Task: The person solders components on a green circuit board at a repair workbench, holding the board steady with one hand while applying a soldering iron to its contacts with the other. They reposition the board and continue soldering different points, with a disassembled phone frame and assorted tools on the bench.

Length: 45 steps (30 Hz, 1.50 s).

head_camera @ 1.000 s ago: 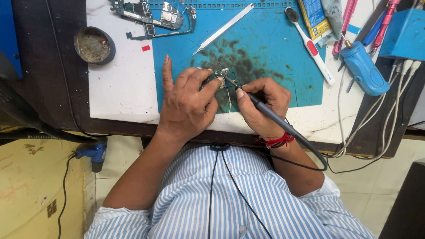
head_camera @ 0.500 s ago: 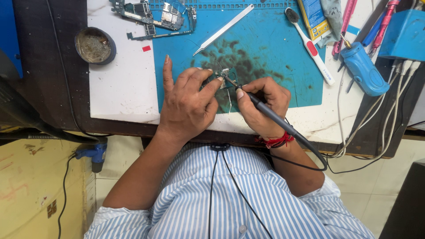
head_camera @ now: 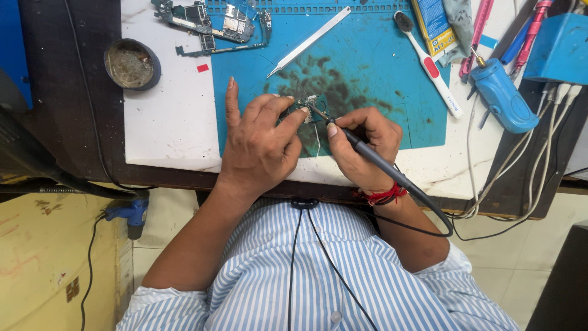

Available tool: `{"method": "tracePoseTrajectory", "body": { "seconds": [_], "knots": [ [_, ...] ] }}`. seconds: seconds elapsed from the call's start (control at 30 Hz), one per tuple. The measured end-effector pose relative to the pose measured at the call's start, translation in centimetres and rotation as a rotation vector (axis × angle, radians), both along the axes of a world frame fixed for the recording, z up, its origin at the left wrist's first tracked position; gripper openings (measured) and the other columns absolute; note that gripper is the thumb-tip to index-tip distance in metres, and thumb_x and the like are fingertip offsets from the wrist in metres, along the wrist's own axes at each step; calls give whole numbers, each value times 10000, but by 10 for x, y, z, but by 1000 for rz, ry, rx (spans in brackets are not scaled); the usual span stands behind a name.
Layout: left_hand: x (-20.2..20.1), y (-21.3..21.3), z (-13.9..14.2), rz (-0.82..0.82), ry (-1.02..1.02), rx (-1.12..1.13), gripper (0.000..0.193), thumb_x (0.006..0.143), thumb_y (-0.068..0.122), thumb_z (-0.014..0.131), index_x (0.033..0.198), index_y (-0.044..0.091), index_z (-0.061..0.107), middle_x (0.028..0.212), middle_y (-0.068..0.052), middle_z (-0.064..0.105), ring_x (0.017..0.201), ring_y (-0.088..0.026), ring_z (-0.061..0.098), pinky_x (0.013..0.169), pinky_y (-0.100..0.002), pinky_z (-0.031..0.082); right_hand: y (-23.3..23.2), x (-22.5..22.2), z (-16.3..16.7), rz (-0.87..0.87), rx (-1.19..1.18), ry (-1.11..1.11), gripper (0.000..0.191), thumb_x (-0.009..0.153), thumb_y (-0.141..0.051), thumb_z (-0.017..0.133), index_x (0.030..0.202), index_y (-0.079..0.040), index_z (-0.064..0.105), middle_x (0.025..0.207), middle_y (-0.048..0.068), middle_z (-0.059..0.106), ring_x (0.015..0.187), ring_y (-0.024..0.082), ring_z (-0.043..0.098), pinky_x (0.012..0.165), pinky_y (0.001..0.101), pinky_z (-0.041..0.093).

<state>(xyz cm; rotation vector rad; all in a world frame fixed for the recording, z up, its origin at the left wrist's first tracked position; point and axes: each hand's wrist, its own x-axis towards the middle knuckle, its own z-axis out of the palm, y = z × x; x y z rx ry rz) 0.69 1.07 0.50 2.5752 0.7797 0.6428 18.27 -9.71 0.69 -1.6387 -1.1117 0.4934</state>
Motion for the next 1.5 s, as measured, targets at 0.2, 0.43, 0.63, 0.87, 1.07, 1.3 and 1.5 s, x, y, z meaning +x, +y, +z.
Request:
{"method": "tracePoseTrajectory", "body": {
  "seconds": [0.2,0.43,0.63,0.87,1.07,1.3,1.5],
  "knots": [
    [0,0,-2,-1,6,8,301,904,143,685,1197,144,754,1228,-58,661,1232,-238,608,1282,-609,36,0,0,1,2,0,-9,116,924,-18,750,939,-1,637,729,31,662,623,47,571,565,221,431],
    [0,-1,-3,-2,2,7,286,914,142,684,1191,143,756,1226,-59,663,1232,-237,609,1284,-608,29,0,0,1,-1,-9,4,114,924,-21,750,934,0,638,721,27,659,621,47,569,564,222,427],
    [0,-1,-3,3,-4,14,292,907,140,681,1188,142,759,1225,-63,668,1229,-238,614,1284,-608,36,-1,1,1,9,2,-3,117,928,-20,751,936,0,636,737,31,666,632,48,574,571,222,432],
    [0,-1,-1,3,-3,11,297,909,138,675,1194,138,758,1227,-67,667,1225,-240,616,1282,-612,46,-1,1,1,3,-5,1,116,928,-18,749,939,0,636,732,31,663,630,48,572,569,223,428],
    [0,0,-1,1,-4,8,297,906,137,677,1192,138,759,1227,-68,666,1227,-242,614,1280,-614,47,-1,0,0,2,0,14,113,932,-22,749,945,0,638,747,33,673,639,49,583,574,220,439],
    [0,-1,-3,4,3,9,289,912,140,678,1188,143,764,1223,-62,666,1231,-240,612,1284,-610,41,-1,1,0,5,2,0,115,935,-26,748,951,-4,636,746,33,671,634,52,583,570,221,437],
    [0,0,-3,2,-1,4,288,910,141,681,1185,140,764,1223,-61,667,1231,-239,610,1282,-612,43,-1,1,1,3,-3,2,113,937,-28,748,955,-4,639,757,33,674,645,52,585,580,222,445]
  ]
}}
